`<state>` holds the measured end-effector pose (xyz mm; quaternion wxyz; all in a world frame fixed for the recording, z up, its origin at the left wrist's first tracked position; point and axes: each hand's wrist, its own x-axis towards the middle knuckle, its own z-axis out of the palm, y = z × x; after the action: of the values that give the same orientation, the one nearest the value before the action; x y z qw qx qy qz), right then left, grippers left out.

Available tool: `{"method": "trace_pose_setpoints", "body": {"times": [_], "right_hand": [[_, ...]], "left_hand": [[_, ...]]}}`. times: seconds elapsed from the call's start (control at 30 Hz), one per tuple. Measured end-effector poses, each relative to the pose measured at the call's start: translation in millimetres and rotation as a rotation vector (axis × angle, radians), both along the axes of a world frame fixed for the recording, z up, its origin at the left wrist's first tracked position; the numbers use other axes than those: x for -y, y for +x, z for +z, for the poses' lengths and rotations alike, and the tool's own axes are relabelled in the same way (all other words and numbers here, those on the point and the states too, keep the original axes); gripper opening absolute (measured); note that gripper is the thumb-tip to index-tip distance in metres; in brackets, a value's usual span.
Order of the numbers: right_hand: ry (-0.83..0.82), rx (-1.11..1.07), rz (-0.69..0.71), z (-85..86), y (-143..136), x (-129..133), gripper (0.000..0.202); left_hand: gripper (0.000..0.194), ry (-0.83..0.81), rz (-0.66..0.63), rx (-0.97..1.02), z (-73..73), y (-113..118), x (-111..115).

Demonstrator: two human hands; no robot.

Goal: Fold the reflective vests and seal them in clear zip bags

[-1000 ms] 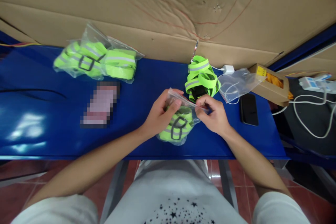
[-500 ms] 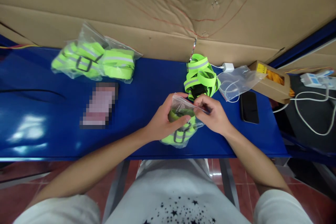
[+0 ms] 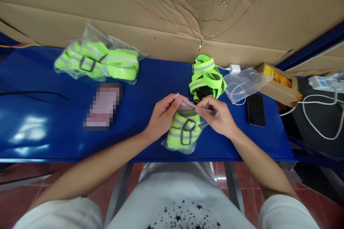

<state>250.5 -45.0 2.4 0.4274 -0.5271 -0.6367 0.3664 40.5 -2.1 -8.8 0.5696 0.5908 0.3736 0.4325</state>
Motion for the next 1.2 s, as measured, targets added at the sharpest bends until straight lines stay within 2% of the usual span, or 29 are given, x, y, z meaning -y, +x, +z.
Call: {"method": "trace_pose_setpoints", "body": {"times": [0.1, 0.23, 0.43, 0.6, 0.83, 1.2], "right_hand": [[0.001, 0.015, -0.018, -0.3, -1, 0, 0.015], [-0.084, -0.037, 0.014, 0.3, 2, -3, 0.011], [-0.176, -0.051, 0.037, 0.7, 10, -6, 0.022], [-0.119, -0.032, -0.006, -0.2, 11, -4, 0.021], [-0.045, 0.053, 0.023, -0.6, 8, -4, 0.006], [0.011, 0.146, 0.034, 0.9, 6, -2, 0.001]], "left_hand": [[0.034, 0.043, -0.015, -0.040, -0.2, 0, 0], [0.034, 0.123, -0.016, -0.106, 0.9, -1, 0], [0.040, 0.011, 0.014, -0.065, -2.3, 0, 0], [0.044, -0.044, 0.011, -0.093, -7.3, 1, 0], [0.045, 0.030, -0.005, -0.177, -5.6, 0, 2], [0.041, 0.125, -0.028, -0.247, -7.2, 1, 6]]}}
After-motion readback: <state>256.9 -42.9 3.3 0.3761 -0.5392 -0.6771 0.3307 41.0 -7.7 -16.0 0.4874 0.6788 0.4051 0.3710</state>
